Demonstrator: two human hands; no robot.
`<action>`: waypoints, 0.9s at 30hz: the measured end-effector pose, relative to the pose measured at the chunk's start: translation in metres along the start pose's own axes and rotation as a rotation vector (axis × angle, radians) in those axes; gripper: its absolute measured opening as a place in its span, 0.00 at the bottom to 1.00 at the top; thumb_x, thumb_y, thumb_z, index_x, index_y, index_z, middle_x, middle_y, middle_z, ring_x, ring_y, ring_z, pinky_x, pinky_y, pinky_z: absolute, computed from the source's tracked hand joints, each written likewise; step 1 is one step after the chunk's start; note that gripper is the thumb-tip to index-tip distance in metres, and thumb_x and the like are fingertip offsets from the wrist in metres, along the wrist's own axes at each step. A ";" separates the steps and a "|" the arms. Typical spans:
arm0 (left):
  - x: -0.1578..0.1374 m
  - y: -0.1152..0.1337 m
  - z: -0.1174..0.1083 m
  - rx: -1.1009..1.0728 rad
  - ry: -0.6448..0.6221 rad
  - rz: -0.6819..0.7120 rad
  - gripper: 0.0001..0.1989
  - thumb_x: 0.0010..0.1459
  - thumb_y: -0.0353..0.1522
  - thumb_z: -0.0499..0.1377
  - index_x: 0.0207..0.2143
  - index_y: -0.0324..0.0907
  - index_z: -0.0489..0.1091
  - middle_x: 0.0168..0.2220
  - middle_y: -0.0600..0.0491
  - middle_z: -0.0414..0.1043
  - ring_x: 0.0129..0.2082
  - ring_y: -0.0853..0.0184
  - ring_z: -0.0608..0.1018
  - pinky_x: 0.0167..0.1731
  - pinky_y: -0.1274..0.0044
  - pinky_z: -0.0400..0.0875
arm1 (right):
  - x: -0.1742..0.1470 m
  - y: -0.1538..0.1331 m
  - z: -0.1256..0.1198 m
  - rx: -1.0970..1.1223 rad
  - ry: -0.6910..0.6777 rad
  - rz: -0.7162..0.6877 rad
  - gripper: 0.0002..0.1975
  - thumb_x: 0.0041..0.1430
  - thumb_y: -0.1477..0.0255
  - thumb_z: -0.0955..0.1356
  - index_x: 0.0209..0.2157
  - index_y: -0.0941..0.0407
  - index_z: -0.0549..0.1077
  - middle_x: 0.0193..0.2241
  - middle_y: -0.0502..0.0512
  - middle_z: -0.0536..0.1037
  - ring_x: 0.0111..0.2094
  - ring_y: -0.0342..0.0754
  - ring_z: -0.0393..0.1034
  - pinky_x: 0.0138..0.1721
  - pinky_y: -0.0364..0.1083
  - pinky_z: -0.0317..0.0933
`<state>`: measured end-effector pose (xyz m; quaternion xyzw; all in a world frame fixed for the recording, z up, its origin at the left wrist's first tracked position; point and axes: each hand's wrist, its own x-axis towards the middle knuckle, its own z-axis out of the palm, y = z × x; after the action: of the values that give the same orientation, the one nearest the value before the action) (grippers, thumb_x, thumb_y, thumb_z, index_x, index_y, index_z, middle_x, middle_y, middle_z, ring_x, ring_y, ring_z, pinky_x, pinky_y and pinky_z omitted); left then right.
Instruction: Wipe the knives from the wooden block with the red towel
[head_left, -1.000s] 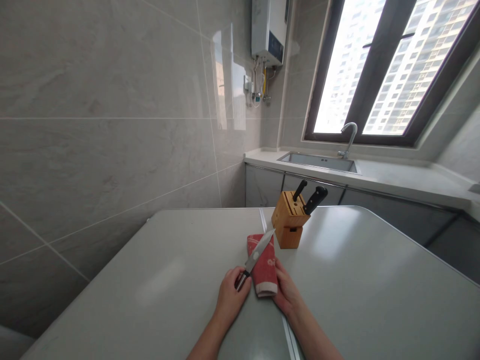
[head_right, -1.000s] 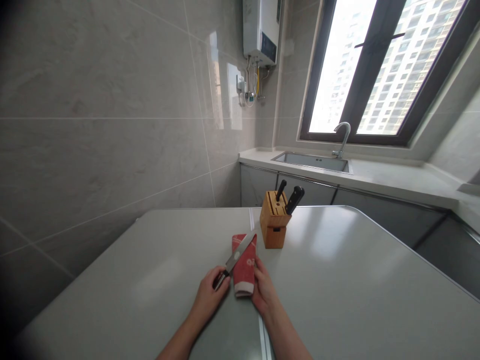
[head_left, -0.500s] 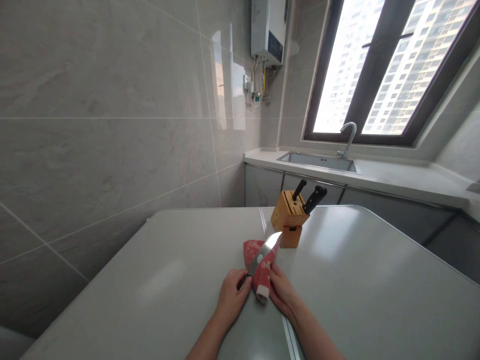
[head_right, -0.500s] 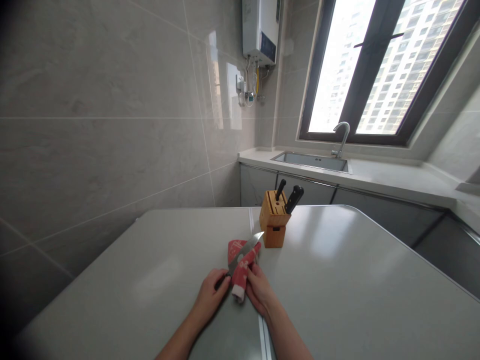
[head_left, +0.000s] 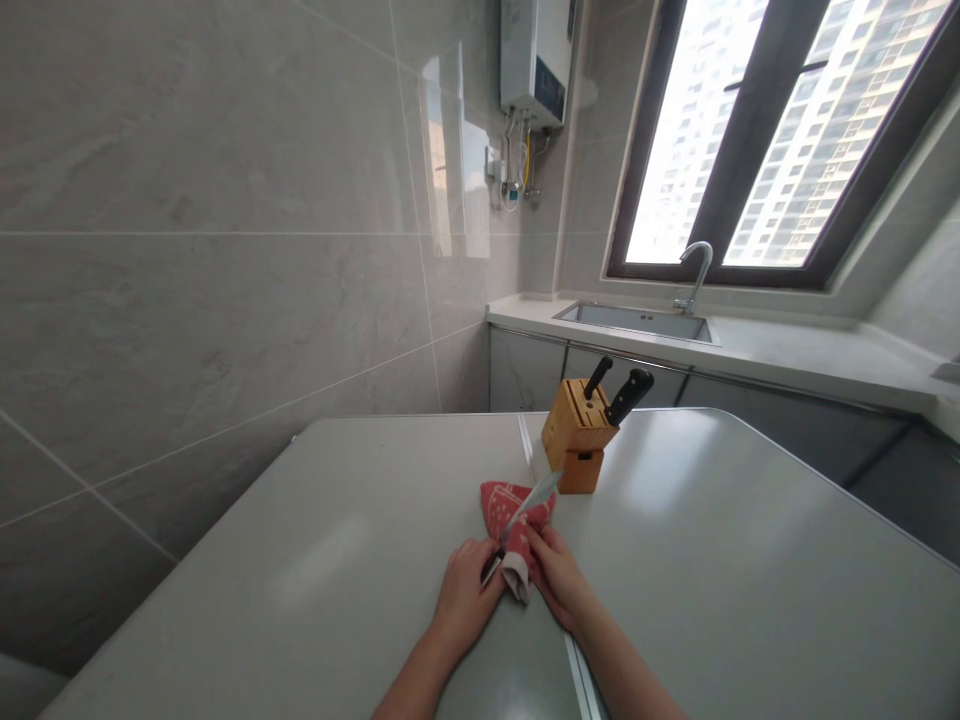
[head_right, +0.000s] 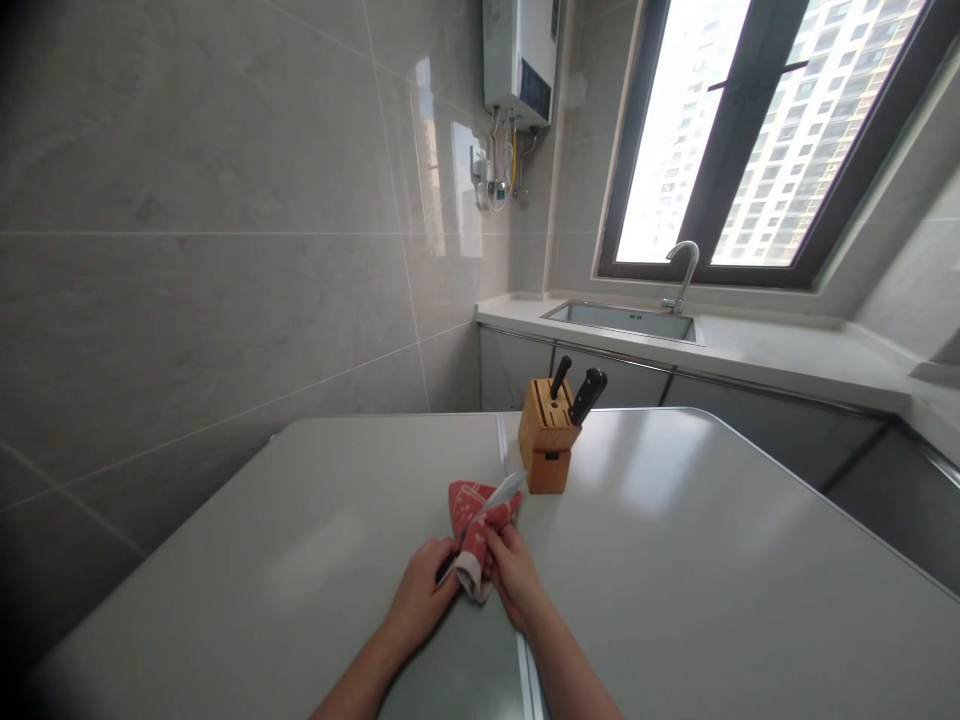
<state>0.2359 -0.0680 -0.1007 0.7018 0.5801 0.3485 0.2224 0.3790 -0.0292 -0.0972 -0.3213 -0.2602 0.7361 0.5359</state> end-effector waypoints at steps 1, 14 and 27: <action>0.000 0.000 0.000 0.000 0.003 0.001 0.11 0.58 0.38 0.53 0.36 0.42 0.71 0.32 0.49 0.71 0.35 0.61 0.71 0.36 0.74 0.62 | 0.000 0.000 0.000 0.001 0.008 -0.004 0.15 0.42 0.67 0.76 0.31 0.58 0.72 0.25 0.49 0.77 0.24 0.41 0.68 0.26 0.39 0.61; 0.000 0.002 0.000 -0.130 0.061 -0.042 0.09 0.55 0.37 0.56 0.32 0.40 0.69 0.31 0.52 0.68 0.31 0.65 0.70 0.31 0.78 0.61 | -0.005 -0.003 -0.005 -0.115 -0.211 0.003 0.18 0.44 0.69 0.75 0.38 0.59 0.72 0.29 0.52 0.76 0.24 0.41 0.67 0.26 0.40 0.61; -0.001 0.006 -0.004 -0.120 -0.003 0.045 0.09 0.51 0.36 0.58 0.33 0.41 0.73 0.30 0.50 0.72 0.32 0.62 0.72 0.36 0.75 0.64 | -0.004 0.003 -0.005 -0.316 -0.125 -0.031 0.14 0.44 0.66 0.75 0.29 0.60 0.70 0.18 0.45 0.68 0.15 0.34 0.53 0.16 0.36 0.45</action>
<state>0.2371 -0.0707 -0.0942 0.7007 0.5418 0.3867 0.2569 0.3821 -0.0339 -0.1021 -0.3512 -0.4105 0.6962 0.4726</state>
